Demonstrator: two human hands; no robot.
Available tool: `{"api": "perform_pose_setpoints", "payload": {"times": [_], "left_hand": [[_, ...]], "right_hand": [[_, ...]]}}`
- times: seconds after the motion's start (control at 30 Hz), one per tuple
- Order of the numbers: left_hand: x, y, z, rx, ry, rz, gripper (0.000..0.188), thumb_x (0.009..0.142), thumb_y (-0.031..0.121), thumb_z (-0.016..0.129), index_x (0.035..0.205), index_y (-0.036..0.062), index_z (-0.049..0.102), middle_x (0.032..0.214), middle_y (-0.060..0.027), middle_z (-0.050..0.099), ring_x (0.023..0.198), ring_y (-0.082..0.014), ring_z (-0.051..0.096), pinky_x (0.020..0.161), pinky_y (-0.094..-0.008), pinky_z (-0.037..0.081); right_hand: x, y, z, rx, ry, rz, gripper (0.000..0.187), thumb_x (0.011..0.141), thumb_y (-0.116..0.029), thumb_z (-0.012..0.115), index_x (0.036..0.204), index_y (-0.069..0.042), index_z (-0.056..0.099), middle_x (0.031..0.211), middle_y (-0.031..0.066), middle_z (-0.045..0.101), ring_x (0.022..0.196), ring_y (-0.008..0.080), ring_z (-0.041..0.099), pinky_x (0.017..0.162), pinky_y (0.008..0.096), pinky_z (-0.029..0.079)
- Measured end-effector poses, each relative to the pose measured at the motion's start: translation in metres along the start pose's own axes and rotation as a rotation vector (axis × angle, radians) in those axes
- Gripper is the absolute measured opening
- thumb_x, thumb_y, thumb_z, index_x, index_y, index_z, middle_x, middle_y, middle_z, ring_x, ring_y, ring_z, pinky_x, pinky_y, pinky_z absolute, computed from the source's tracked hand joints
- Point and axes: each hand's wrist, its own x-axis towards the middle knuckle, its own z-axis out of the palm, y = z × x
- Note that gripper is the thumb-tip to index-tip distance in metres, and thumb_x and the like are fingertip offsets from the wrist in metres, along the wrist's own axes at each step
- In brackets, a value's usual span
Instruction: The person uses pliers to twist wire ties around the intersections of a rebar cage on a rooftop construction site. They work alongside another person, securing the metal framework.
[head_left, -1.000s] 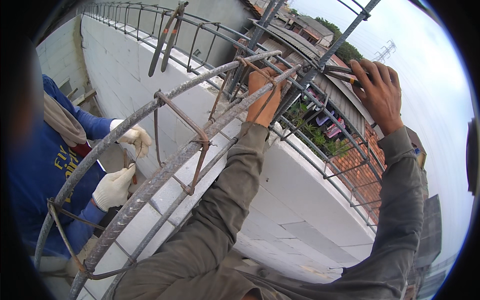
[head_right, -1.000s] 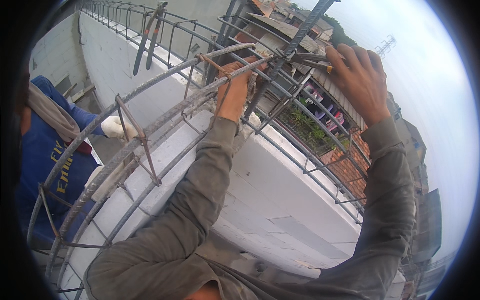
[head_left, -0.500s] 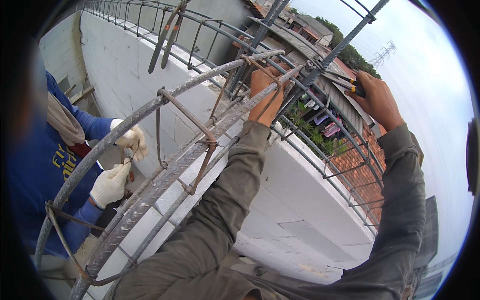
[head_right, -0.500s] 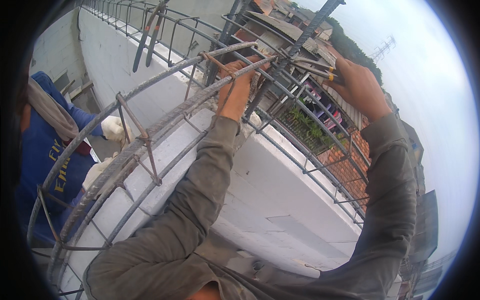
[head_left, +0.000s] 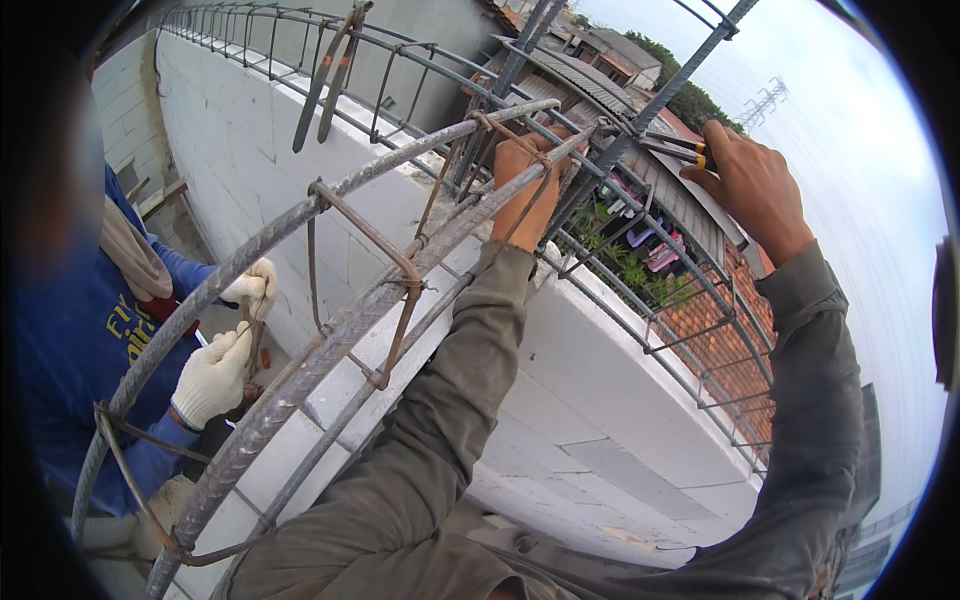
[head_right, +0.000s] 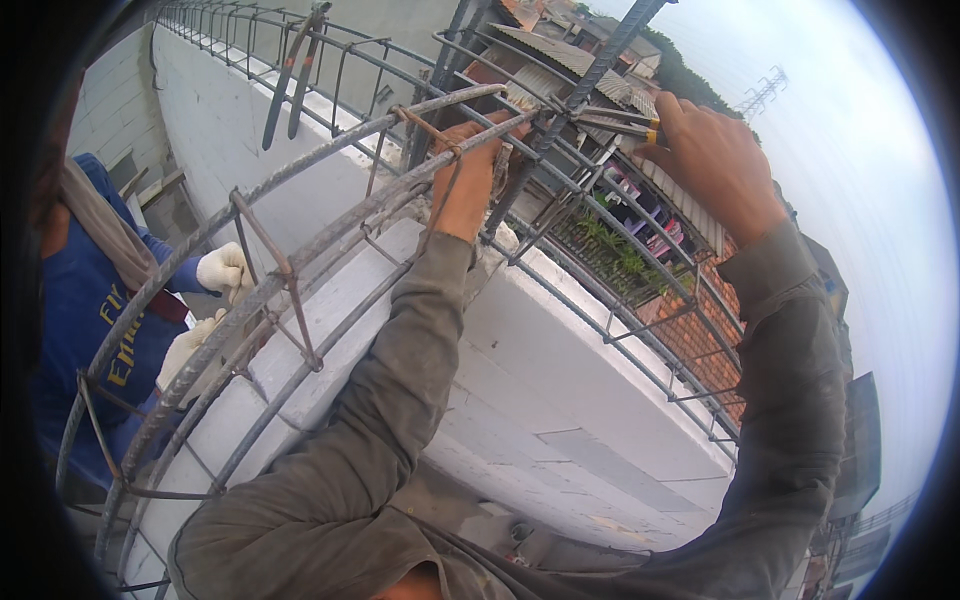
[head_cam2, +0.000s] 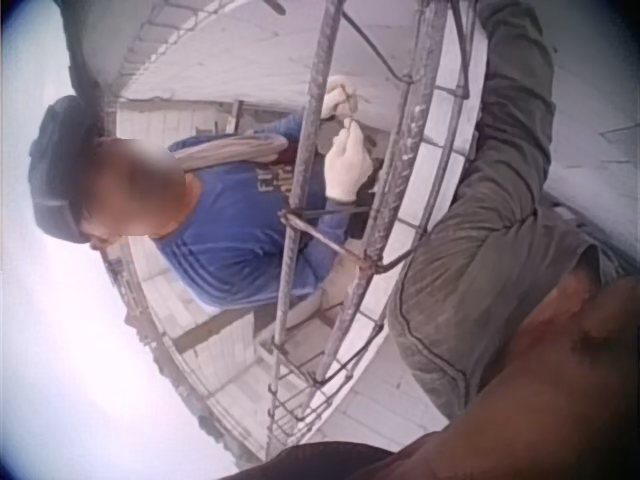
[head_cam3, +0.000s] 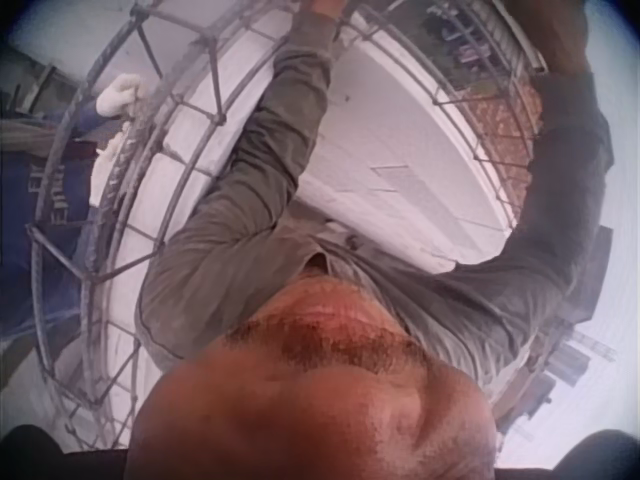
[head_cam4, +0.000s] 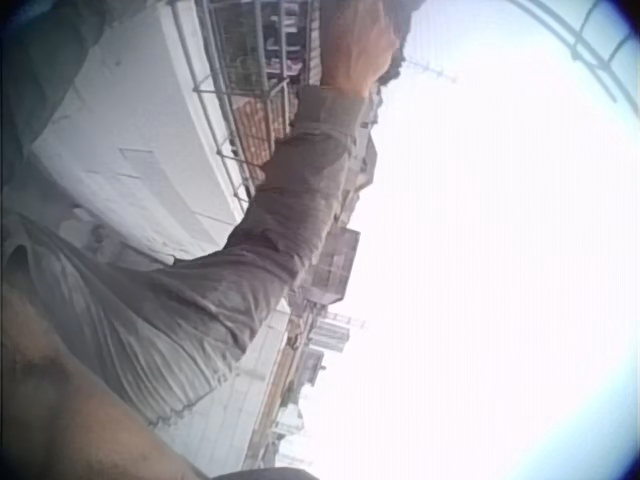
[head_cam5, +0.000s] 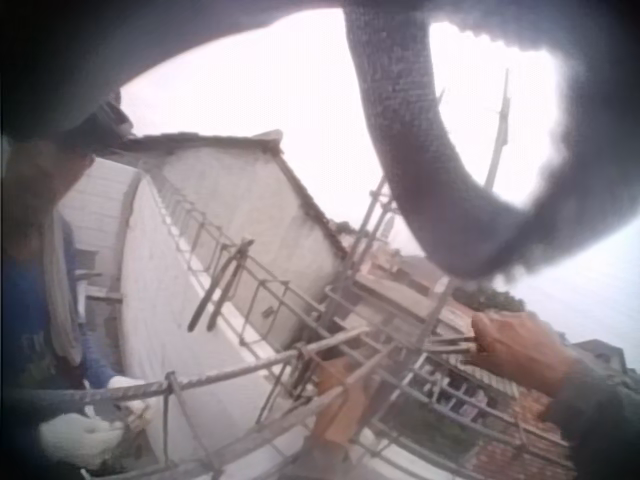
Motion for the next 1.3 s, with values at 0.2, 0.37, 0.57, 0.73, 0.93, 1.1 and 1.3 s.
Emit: {"api": "perform_pose_setpoints", "payload": {"times": [0.2,0.37,0.57,0.73,0.93,1.1,1.3], "left_hand": [[-0.002,-0.01,0.007,-0.062,-0.044,-0.068,0.02,0.089,0.015,0.078,0.104,0.0033,0.08,0.091,-0.0015,0.074,0.083,-0.0078,0.062,0.075,-0.0246,0.047],[0.002,-0.006,0.001,0.036,-0.011,-0.044,0.009,0.096,0.004,0.069,0.094,0.0021,0.077,0.079,-0.0042,0.068,0.065,-0.0085,0.055,0.055,-0.0303,0.043],[0.004,-0.009,0.002,0.025,0.0,-0.033,0.008,0.094,0.007,0.072,0.096,0.0012,0.077,0.081,-0.0069,0.07,0.069,-0.0115,0.06,0.058,-0.0306,0.045],[0.005,-0.017,0.003,0.086,-0.019,0.016,0.01,0.093,0.007,0.074,0.098,-0.0005,0.078,0.08,-0.0104,0.071,0.07,-0.0144,0.064,0.059,-0.0325,0.051],[0.005,-0.016,0.001,0.051,-0.018,0.05,0.008,0.091,0.003,0.073,0.097,-0.0004,0.079,0.083,-0.0111,0.074,0.069,-0.0139,0.066,0.058,-0.0322,0.052],[0.006,-0.008,0.001,0.058,0.007,0.038,0.008,0.092,0.002,0.072,0.095,0.0003,0.079,0.084,-0.0118,0.075,0.07,-0.0142,0.067,0.059,-0.0321,0.053],[0.001,-0.007,0.005,0.126,-0.026,0.055,0.009,0.091,0.002,0.073,0.098,-0.0007,0.078,0.084,-0.0108,0.075,0.071,-0.0144,0.067,0.061,-0.033,0.053]], "right_hand": [[0.012,0.026,0.075,0.294,0.069,-0.024,0.042,0.087,-0.04,0.079,0.108,-0.006,0.065,0.083,0.0143,0.071,0.079,0.0391,0.068,0.07,0.0511,0.052],[0.021,0.016,0.027,0.163,-0.056,0.019,0.046,0.083,-0.04,0.082,0.109,-0.01,0.06,0.084,0.0129,0.069,0.083,0.0393,0.068,0.071,0.0502,0.052],[0.007,0.013,-0.014,0.182,-0.067,-0.067,0.047,0.081,-0.032,0.084,0.114,-0.01,0.057,0.101,0.0112,0.067,0.092,0.0359,0.066,0.078,0.0485,0.051],[-0.02,0.018,-0.002,-0.164,0.52,-0.33,0.053,0.085,-0.029,0.08,0.131,-0.013,0.058,0.11,0.0041,0.066,0.099,0.0281,0.065,0.081,0.0448,0.053],[-0.019,0.022,0.017,0.269,-0.018,-0.068,0.047,0.092,-0.034,0.074,0.127,-0.008,0.057,0.094,0.0123,0.07,0.083,0.0355,0.066,0.074,0.0482,0.051],[-0.007,0.017,0.01,0.256,-0.092,-0.068,0.033,0.095,-0.032,0.07,0.101,0.0,0.064,0.095,0.0156,0.066,0.083,0.0378,0.064,0.075,0.05,0.05],[-0.002,0.02,0.012,0.2,0.024,-0.11,0.032,0.097,-0.032,0.068,0.095,0.0,0.066,0.095,0.0156,0.063,0.086,0.0367,0.064,0.078,0.0507,0.05]]}}
